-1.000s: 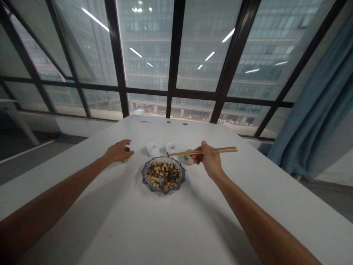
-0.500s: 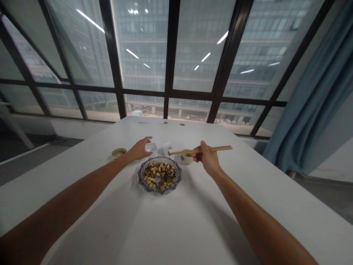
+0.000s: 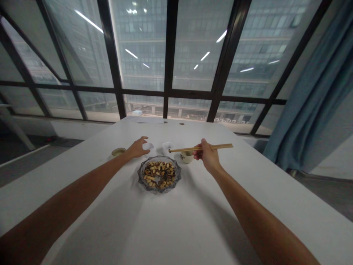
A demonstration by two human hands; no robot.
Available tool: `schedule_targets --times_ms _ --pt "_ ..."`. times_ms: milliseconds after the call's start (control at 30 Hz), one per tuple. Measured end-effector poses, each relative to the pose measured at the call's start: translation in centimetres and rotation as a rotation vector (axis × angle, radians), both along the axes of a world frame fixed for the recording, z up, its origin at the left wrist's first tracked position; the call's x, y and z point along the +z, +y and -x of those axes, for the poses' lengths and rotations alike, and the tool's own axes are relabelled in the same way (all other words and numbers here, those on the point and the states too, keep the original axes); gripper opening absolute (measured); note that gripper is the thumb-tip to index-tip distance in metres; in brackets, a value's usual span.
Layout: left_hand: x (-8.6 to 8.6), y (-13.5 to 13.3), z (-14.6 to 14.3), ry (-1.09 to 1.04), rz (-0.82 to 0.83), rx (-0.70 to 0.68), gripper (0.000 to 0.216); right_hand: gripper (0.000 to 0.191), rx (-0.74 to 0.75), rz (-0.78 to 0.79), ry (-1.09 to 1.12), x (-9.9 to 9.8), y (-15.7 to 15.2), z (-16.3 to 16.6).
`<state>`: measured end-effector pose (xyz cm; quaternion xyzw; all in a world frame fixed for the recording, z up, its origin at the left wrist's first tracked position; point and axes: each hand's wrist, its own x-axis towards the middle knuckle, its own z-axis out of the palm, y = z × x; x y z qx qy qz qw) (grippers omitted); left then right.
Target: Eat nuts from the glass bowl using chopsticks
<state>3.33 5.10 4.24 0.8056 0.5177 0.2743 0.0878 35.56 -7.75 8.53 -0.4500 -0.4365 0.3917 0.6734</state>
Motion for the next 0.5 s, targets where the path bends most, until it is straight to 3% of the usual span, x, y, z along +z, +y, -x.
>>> schedule_targets --times_ms 100,233,367,500 --pt "1.6 1.1 -1.1 0.096 0.155 0.087 0.084 0.05 -0.04 0.0 0.019 0.0 0.2 -0.1" --pt "3.0 1.2 -4.9 0.163 0.128 0.035 0.085 0.05 -0.077 0.0 0.02 -0.1 0.4 -0.5" --pt "2.7 0.6 -8.9 0.229 0.139 -0.06 0.087 0.052 -0.123 0.013 0.013 -0.2 0.6 -0.8" --pt "2.1 0.5 -10.3 0.24 0.14 -0.115 0.082 0.058 -0.187 -0.061 -0.163 -0.6 0.2 -0.7"
